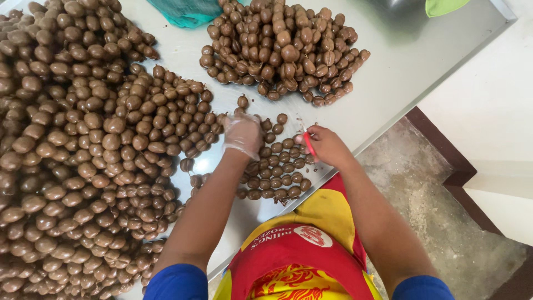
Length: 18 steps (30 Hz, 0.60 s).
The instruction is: The person separates individual small brown food items from long chains using scissors and arranges them into groups on a metal table.
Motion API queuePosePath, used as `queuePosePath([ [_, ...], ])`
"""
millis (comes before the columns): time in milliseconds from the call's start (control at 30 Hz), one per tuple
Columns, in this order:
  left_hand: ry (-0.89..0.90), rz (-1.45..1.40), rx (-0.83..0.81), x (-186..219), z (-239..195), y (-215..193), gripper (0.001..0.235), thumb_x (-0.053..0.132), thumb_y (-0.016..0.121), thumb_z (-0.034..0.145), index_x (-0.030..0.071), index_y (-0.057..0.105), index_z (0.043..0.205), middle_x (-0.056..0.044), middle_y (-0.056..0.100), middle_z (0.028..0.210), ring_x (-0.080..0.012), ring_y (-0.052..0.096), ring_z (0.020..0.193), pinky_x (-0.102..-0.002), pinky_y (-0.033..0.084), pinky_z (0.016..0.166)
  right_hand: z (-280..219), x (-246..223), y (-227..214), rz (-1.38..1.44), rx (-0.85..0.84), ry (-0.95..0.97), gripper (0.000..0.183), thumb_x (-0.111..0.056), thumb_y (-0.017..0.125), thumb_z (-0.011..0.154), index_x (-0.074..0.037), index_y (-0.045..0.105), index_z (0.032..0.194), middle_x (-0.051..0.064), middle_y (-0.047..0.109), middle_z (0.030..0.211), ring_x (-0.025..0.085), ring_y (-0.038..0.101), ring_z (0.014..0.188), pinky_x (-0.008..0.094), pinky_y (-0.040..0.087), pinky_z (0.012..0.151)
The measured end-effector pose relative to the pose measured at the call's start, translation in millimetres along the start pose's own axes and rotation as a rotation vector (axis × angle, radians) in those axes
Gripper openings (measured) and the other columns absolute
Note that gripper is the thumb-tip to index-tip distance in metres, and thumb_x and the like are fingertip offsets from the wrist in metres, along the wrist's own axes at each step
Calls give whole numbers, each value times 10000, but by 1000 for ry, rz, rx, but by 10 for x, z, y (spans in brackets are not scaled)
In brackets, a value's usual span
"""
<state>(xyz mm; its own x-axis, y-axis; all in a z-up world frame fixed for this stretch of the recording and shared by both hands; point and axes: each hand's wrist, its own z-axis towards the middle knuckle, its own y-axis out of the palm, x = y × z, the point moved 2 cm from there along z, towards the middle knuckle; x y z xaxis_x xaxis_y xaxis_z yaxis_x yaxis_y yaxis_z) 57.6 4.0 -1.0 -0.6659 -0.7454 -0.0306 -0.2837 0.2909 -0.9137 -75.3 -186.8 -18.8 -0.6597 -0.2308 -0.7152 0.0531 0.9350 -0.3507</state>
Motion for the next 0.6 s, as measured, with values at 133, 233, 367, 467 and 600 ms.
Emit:
queuePosePath([
  [133, 37, -83, -92, 50, 33, 54, 892, 444, 952, 629, -18, 579, 1295, -157, 696, 1101, -294, 663, 1035, -488, 421, 956, -129, -196, 184, -71, -41, 111, 482, -484, 729, 843, -117, 658, 1147, 76, 690, 768, 196, 577, 570, 355, 476, 561],
  [233, 85, -31, -103, 70, -36, 136, 705, 308, 924, 589, 46, 637, 1178, -117, 678, 1040, -286, 636, 1040, -438, 460, 866, -211, -283, 301, -294, 8, -105, 501, -523, 717, 876, -61, 657, 1061, 121, 700, 780, 242, 658, 677, 379, 514, 653],
  [367, 106, -156, 245, 87, -168, 227, 189, 195, 649, 877, 99, 689, 1034, -142, 710, 977, -332, 657, 977, -490, 467, 818, -208, -303, 404, -362, 49, -204, 492, -507, 683, 908, -57, 597, 1086, 175, 683, 819, 358, 650, 760, 439, 501, 713],
  [467, 150, -176, 361, 112, -279, 257, 176, 154, 611, 859, 110, 685, 1013, -126, 700, 935, -331, 633, 969, -491, 468, 814, -183, -276, 421, -362, 30, -213, 458, -482, 676, 915, -66, 605, 1091, 176, 684, 823, 372, 654, 776, 446, 498, 719],
  [600, 127, -197, 311, 160, -390, 263, 172, 170, 611, 855, 125, 679, 1007, -120, 680, 1000, -325, 613, 1016, -490, 462, 850, -152, -196, 407, -327, 40, -409, 319, -351, 684, 944, -53, 669, 1056, 140, 694, 774, 297, 653, 678, 395, 508, 643],
])
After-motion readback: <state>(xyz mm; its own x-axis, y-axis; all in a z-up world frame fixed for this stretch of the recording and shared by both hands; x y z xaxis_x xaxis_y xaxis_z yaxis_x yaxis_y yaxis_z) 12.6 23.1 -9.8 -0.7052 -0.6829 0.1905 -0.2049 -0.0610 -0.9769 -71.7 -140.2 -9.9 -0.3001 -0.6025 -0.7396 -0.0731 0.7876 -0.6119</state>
